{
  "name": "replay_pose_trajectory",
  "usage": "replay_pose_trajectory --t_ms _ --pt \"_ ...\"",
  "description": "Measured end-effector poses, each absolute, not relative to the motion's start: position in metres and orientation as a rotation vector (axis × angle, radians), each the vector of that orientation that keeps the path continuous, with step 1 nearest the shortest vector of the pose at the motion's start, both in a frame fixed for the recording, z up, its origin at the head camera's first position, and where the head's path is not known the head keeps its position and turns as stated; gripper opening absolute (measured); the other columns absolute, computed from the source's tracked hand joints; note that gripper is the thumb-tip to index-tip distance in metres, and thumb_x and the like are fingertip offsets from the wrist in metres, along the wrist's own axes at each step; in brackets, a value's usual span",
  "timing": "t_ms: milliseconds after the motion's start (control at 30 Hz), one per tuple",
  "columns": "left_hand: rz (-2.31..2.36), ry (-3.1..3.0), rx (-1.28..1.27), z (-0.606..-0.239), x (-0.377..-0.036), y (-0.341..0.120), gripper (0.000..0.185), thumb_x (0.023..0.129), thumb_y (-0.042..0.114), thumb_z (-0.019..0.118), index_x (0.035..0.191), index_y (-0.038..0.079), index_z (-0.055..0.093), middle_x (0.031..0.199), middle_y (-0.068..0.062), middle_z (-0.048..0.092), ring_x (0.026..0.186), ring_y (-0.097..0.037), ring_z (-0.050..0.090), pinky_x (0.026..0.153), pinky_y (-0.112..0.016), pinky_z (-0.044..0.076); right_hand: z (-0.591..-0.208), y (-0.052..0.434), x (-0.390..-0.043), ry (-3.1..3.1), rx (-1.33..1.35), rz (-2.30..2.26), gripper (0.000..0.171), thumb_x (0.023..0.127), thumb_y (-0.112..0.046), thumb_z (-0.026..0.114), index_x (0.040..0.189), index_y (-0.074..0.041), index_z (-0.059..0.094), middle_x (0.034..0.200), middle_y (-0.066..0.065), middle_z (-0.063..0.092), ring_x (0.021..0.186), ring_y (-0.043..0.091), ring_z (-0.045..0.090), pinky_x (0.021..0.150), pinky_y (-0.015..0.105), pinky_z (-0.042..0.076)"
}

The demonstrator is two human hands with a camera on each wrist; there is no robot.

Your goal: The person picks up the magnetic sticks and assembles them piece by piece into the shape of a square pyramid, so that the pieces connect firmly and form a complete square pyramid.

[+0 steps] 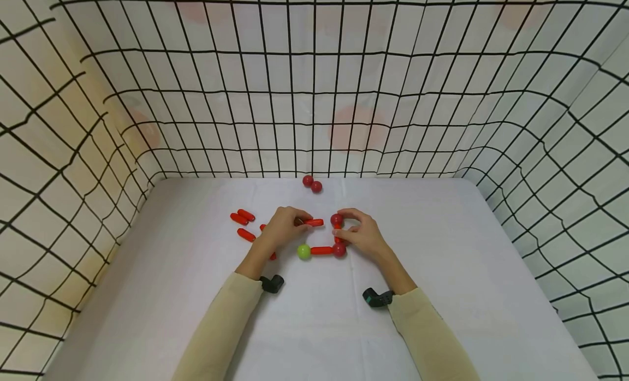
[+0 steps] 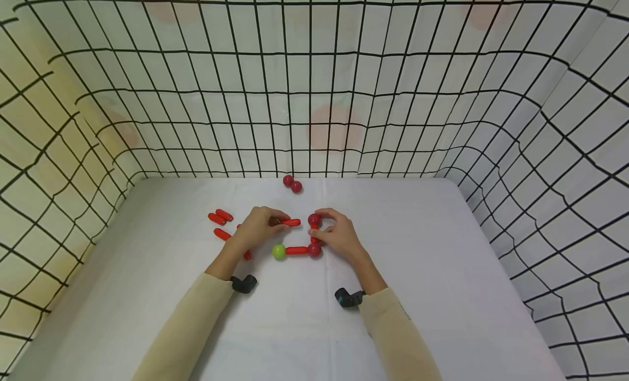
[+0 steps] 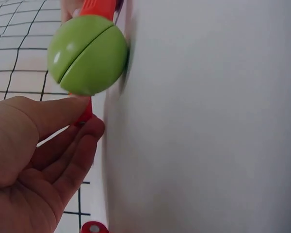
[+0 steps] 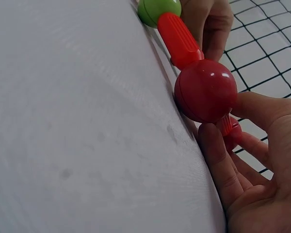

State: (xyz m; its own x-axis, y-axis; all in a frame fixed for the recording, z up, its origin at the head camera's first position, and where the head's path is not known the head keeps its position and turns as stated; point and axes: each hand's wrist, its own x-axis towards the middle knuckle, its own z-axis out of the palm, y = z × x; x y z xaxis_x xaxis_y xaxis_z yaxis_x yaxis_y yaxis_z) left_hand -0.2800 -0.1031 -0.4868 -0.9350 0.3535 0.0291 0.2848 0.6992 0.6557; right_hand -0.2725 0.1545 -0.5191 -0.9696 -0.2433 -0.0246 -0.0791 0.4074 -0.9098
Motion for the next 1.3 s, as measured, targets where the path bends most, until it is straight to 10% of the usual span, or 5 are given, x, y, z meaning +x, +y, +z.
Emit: replay_pose_trajectory --t_ms 767,1300 --pt "1.049 2.795 0.521 -0.489 -0.285 -0.087 0.026 0.097 0.017 0.072 0.123 0.014 0.076 0.108 -0.002 0.076 0.093 -0.016 0.065 0.089 -0.032 0.057 -0.519 0.154 -0.273 2.471 -0.326 -1.613 0.055 0.091 -0.022 0.080 0.140 -0.016 0.058 0.145 0.009 0.056 0.065 0.018 0.065 0.067 0.024 0.056" --pt "1.070 2.789 0.564 -0.491 -0.285 -0.091 0.029 0.097 0.018 0.073 0.125 0.012 0.075 0.111 -0.003 0.076 0.096 -0.016 0.067 0.092 -0.033 0.059 -0.520 0.149 -0.293 2.596 -0.399 -1.431 0.033 0.094 -0.030 0.077 0.126 -0.023 0.072 0.108 0.004 0.069 0.069 0.020 0.059 0.059 0.025 0.050"
